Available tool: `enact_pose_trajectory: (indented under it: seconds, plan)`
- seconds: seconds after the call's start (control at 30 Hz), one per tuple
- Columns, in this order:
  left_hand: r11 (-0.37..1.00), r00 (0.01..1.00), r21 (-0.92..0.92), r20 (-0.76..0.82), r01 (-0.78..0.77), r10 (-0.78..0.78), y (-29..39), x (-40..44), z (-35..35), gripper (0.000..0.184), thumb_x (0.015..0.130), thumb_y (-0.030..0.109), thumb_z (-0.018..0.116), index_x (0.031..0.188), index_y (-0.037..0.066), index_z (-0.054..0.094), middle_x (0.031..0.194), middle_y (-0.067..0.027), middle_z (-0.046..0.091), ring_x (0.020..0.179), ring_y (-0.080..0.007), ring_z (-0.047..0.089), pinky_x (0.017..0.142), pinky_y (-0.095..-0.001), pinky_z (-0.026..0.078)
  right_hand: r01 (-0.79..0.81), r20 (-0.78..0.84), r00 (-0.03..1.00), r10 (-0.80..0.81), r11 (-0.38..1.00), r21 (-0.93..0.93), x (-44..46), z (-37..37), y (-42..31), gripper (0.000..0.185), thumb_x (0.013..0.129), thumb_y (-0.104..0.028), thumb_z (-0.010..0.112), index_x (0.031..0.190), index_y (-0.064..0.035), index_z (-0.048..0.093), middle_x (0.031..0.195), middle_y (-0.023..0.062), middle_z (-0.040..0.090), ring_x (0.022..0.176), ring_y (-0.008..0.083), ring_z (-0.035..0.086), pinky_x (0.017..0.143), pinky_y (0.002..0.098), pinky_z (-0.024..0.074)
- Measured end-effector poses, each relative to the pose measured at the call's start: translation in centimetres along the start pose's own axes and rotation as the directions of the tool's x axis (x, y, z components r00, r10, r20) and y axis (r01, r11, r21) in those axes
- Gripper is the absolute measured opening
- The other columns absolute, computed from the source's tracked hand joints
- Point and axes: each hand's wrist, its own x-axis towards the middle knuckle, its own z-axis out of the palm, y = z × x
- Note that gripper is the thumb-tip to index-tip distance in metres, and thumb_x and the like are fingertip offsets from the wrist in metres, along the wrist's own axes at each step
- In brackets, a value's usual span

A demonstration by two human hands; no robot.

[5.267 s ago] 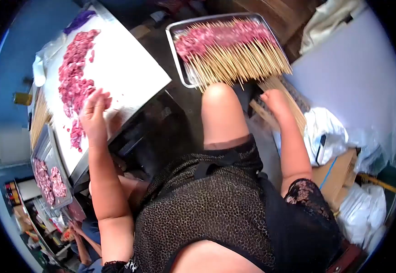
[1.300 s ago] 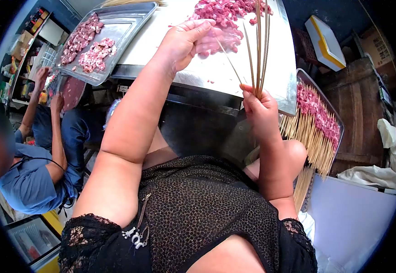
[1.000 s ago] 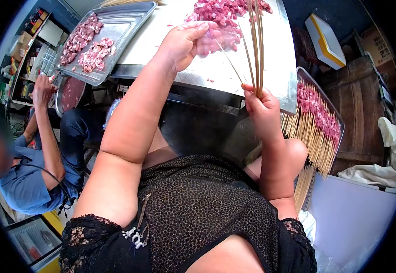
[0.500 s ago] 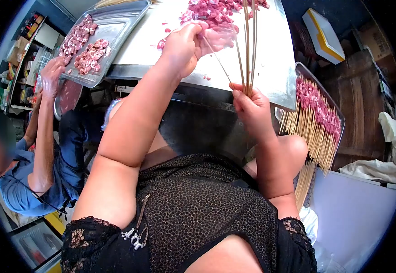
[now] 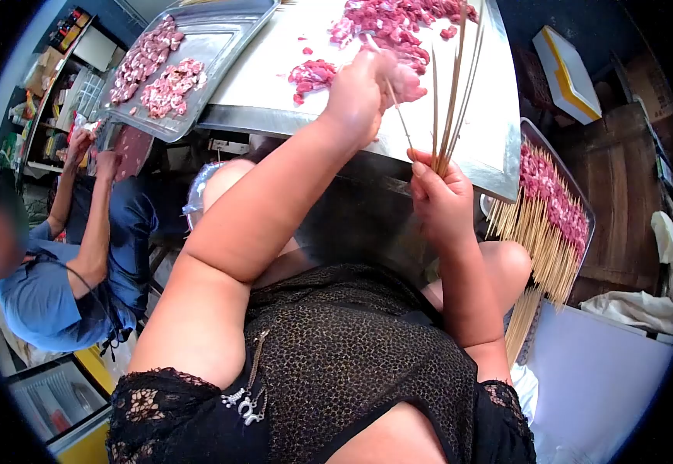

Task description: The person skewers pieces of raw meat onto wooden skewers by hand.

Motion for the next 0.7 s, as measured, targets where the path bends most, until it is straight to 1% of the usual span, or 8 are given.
enact_pose_trajectory:
  seconds: [0.03,0.07,0.13,0.3,0.5,0.6,0.67,0.7]
  plan:
    - [1.0,1.0,-0.002,0.005,-0.011,0.011,-0.1,0.0,0.1,0.02,0.089,0.016,0.037,0.085,0.001,0.05,0.076,-0.0122,0.058,0.073,-0.0244,0.06,0.077,-0.0426,0.052,-0.011,-0.006,1.0,0.011,1.0,0.006,0.0,0.0,-0.1,0.021,0.087,-0.009,0.055,0.105,0.0013,0.059,0.059,-0.0027,0.047,0.045,0.0039,0.036,0.039,0.0189,0.0255]
    - [1.0,1.0,-0.003,0.0,-0.016,0.016,-0.2,0.1,0.0,0.02,0.089,0.016,0.037,0.085,0.001,0.05,0.076,-0.0122,0.058,0.073,-0.0244,0.06,0.077,-0.0426,0.052,0.025,0.006,1.0,-0.025,0.999,0.026,0.2,-0.1,0.3,0.021,0.087,-0.009,0.056,0.106,0.0016,0.058,0.059,-0.0024,0.047,0.045,0.0042,0.035,0.039,0.019,0.0253]
    - [0.999,0.998,-0.038,0.054,-0.022,0.024,-0.2,0.2,0.0,0.019,0.087,0.015,0.038,0.084,0.001,0.05,0.077,-0.013,0.058,0.072,-0.0248,0.06,0.077,-0.0428,0.052,0.017,0.01,1.0,-0.018,0.999,0.037,0.2,0.0,0.2,0.022,0.088,-0.009,0.056,0.106,0.0017,0.058,0.059,-0.0022,0.047,0.045,0.0043,0.035,0.039,0.0189,0.0253]
    - [0.999,0.998,-0.048,0.053,-0.014,0.017,-0.3,0.0,0.1,0.02,0.086,0.015,0.037,0.084,-0.001,0.05,0.077,-0.0139,0.059,0.074,-0.0254,0.06,0.079,-0.0426,0.05,0.028,0.01,1.0,-0.028,0.998,0.051,0.2,-0.1,0.2,0.022,0.088,-0.01,0.056,0.107,0.0014,0.057,0.06,-0.0022,0.046,0.044,0.0043,0.035,0.039,0.0185,0.0255]
    - [1.0,0.997,0.007,0.073,-0.011,0.011,0.1,-0.3,0.4,0.027,0.086,0.017,0.036,0.085,-0.003,0.054,0.08,-0.0151,0.061,0.077,-0.0257,0.061,0.081,-0.0401,0.049,-0.088,0.046,0.995,0.084,0.99,0.109,-0.1,-0.1,-0.6,0.023,0.088,-0.011,0.056,0.107,0.0007,0.057,0.06,-0.0026,0.045,0.044,0.0041,0.034,0.037,0.0189,0.0257]
    - [1.0,0.997,0.024,0.071,-0.014,0.012,0.2,-0.4,0.5,0.028,0.086,0.017,0.036,0.084,-0.004,0.055,0.082,-0.0157,0.061,0.078,-0.0253,0.062,0.081,-0.0396,0.049,-0.031,0.018,0.999,0.03,0.997,0.072,-0.1,0.2,-0.4,0.022,0.088,-0.01,0.056,0.107,0.0008,0.058,0.061,-0.0027,0.047,0.046,0.0038,0.036,0.04,0.0182,0.0277]
    - [0.995,0.993,0.098,0.116,-0.024,0.012,0.2,-0.5,0.7,0.019,0.088,0.013,0.03,0.085,0.006,0.048,0.086,-0.0155,0.062,0.087,-0.0292,0.061,0.088,-0.0453,0.045,0.194,-0.079,0.975,-0.206,0.971,-0.144,0.1,0.3,0.5,0.02,0.088,-0.009,0.056,0.106,0.0008,0.059,0.063,-0.0031,0.048,0.048,0.0033,0.039,0.043,0.0172,0.0301]
    - [0.995,0.993,0.096,0.116,-0.024,0.013,-0.2,-0.8,0.8,0.019,0.088,0.013,0.03,0.085,0.006,0.048,0.086,-0.0155,0.062,0.087,-0.0292,0.061,0.088,-0.0453,0.045,0.193,-0.078,0.976,-0.206,0.97,-0.146,0.2,0.5,0.3,0.02,0.088,-0.009,0.056,0.106,0.0008,0.059,0.063,-0.0031,0.048,0.048,0.0033,0.039,0.043,0.0172,0.0301]
